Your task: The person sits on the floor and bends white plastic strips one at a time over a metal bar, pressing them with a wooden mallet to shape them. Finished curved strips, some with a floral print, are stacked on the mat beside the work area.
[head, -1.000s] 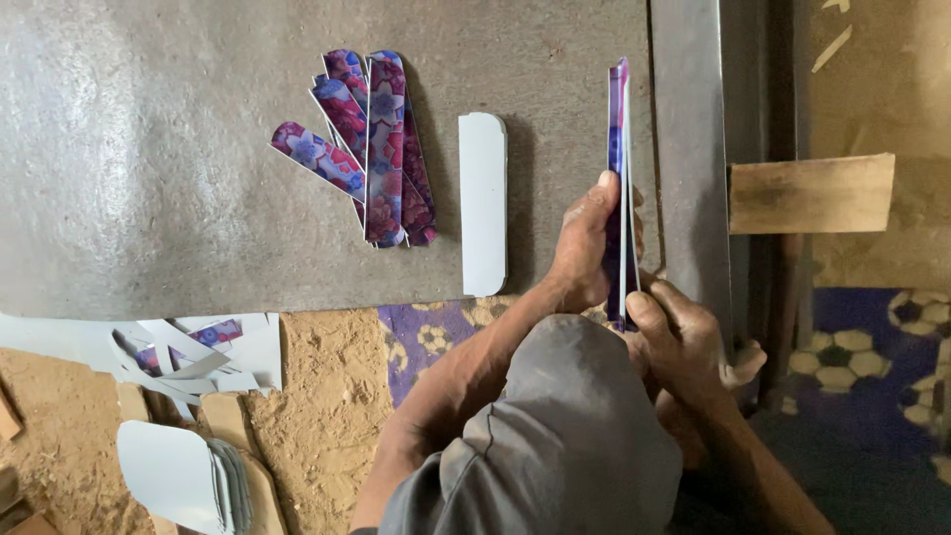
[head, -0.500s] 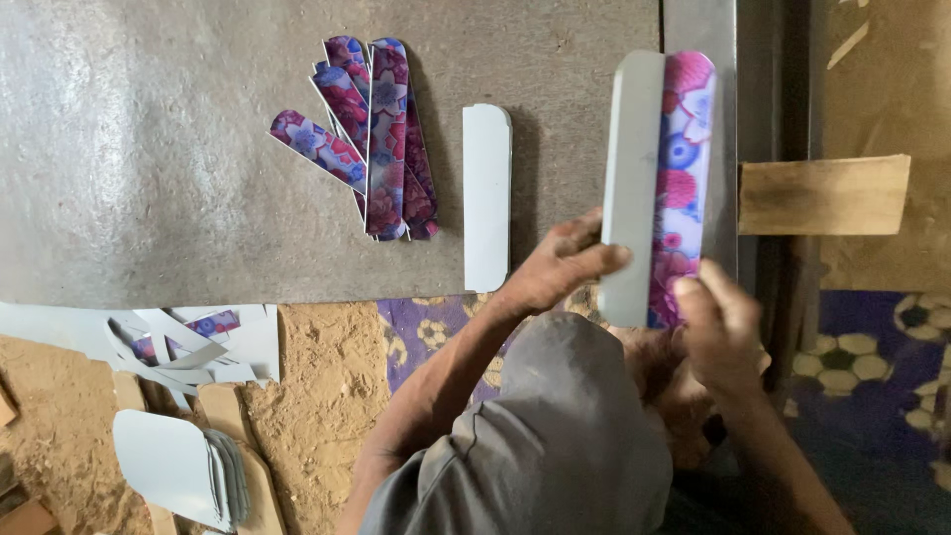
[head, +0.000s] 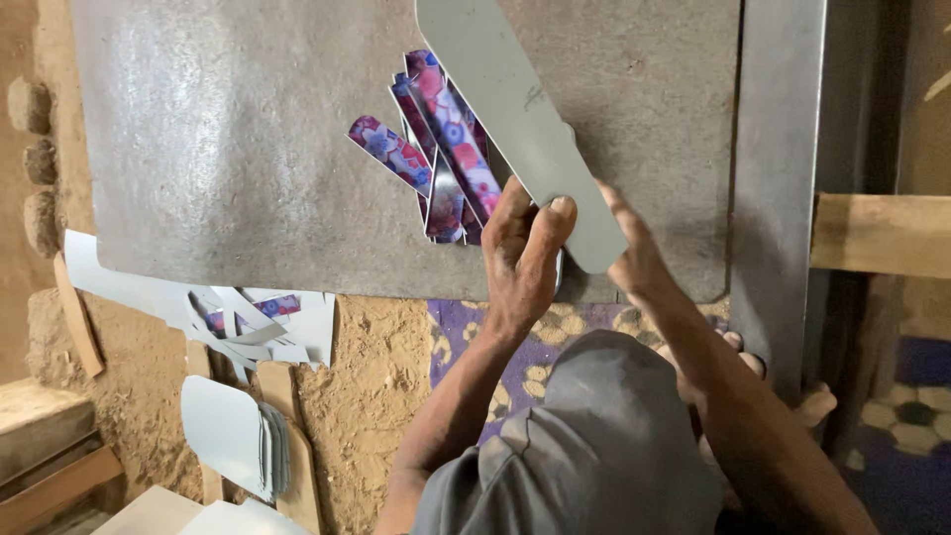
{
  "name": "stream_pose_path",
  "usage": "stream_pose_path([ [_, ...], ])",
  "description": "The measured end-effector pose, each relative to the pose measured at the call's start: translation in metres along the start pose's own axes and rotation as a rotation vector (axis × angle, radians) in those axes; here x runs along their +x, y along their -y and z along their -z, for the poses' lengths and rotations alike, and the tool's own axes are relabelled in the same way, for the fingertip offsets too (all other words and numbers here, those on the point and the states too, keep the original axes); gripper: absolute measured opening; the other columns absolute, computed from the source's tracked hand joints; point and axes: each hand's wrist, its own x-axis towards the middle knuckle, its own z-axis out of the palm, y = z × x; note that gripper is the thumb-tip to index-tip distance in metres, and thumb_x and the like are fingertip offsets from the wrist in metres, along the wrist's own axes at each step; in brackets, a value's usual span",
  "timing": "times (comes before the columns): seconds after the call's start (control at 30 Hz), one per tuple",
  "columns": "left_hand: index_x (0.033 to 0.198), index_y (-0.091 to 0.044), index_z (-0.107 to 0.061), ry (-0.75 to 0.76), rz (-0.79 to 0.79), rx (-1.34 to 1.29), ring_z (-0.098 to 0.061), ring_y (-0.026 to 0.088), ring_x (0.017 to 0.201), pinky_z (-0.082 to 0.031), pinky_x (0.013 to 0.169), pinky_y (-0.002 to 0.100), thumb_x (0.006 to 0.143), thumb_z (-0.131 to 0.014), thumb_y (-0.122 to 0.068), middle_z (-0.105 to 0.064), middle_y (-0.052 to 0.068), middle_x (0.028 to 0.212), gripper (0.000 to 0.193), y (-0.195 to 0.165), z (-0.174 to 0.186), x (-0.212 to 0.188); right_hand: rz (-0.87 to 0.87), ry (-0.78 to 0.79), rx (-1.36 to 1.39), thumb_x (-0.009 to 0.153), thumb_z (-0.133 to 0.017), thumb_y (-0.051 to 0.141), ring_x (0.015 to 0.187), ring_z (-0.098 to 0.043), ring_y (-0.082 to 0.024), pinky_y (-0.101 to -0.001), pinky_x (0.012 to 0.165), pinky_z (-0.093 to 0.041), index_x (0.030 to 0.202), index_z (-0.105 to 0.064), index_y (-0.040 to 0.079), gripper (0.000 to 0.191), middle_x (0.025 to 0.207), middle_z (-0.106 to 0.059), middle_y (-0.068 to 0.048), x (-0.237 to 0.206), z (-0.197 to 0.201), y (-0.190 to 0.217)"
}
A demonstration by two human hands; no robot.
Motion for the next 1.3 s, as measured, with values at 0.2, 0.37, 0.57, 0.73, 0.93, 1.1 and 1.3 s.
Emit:
stream_pose_path([
  [0.2,0.118,0.006,-0.065,-0.002,0.244,0.104,-0.059,0.017,0.090,-0.053,0.072,0.030,0.106,-0.059,-0.027,-0.058,0.016,0.109,0.035,0.019,-0.031,-0.004,0.240,-0.089,-0.347,0.105,-0.056,0.024,0.123,-0.064,-0.028,-0.0381,0.094,-0.062,0.149,-0.047,-0.003,0.053,0.135,-0.061,-0.024,-0.060,0.045,0.032],
  [0.37,0.131,0.004,-0.066,0.222,0.213,0.080,-0.057,0.026,0.136,-0.052,0.108,0.039,0.110,-0.055,-0.036,-0.056,0.024,0.148,0.047,0.048,-0.063,-0.011,0.044,-0.288,-0.477,0.104,-0.060,0.028,0.108,-0.073,-0.024,-0.0372,0.086,-0.063,0.141,-0.053,-0.003,0.049,0.124,-0.070,-0.021,-0.096,0.047,0.048],
  [0.57,0.128,0.008,-0.066,0.248,0.224,-0.067,-0.056,0.032,0.133,-0.048,0.110,0.045,0.107,-0.057,-0.040,-0.054,0.027,0.150,0.053,0.054,-0.098,-0.026,-0.040,-0.379,-0.110,0.105,-0.059,0.019,0.096,-0.063,-0.024,-0.0362,0.081,-0.055,0.152,-0.048,-0.005,0.054,0.111,-0.064,-0.021,-0.110,0.045,0.047],
  [0.73,0.136,-0.004,-0.049,0.146,0.473,-0.258,-0.065,0.027,0.104,-0.058,0.087,0.042,0.100,-0.054,-0.041,-0.055,0.017,0.130,0.052,0.066,-0.106,-0.021,0.026,-0.332,-0.017,0.102,-0.056,0.026,0.117,-0.062,-0.023,-0.0343,0.099,-0.052,0.143,-0.046,-0.007,0.054,0.127,-0.062,-0.019,-0.121,0.054,0.038],
  [0.93,0.098,-0.004,-0.064,0.005,0.626,-0.394,-0.046,0.011,0.058,-0.038,0.048,0.028,0.111,-0.048,-0.048,-0.051,0.001,0.071,0.048,0.090,-0.123,-0.005,-0.037,-0.337,-0.205,0.108,-0.048,0.035,0.114,-0.065,-0.026,-0.0392,0.098,-0.051,0.143,-0.054,-0.004,0.053,0.125,-0.066,-0.019,-0.131,0.044,0.025],
  [1.1,0.087,-0.010,-0.060,0.018,0.469,-0.351,-0.040,0.009,0.051,-0.034,0.045,0.027,0.111,-0.044,-0.048,-0.047,-0.002,0.061,0.048,0.101,-0.136,-0.005,-0.076,-0.542,-0.319,0.109,-0.044,0.037,0.103,-0.070,-0.029,-0.0406,0.091,-0.054,0.136,-0.061,-0.002,0.050,0.112,-0.072,-0.018,-0.133,0.034,0.008],
  [1.3,0.082,-0.014,-0.054,0.076,0.721,-0.528,-0.039,0.011,0.048,-0.035,0.043,0.028,0.109,-0.044,-0.048,-0.046,-0.001,0.060,0.044,0.101,-0.131,0.009,0.015,-0.550,-0.457,0.110,-0.047,0.035,0.076,-0.065,-0.025,-0.0396,0.068,-0.052,0.112,-0.068,-0.002,0.042,0.088,-0.068,-0.016,-0.136,0.041,0.004],
])
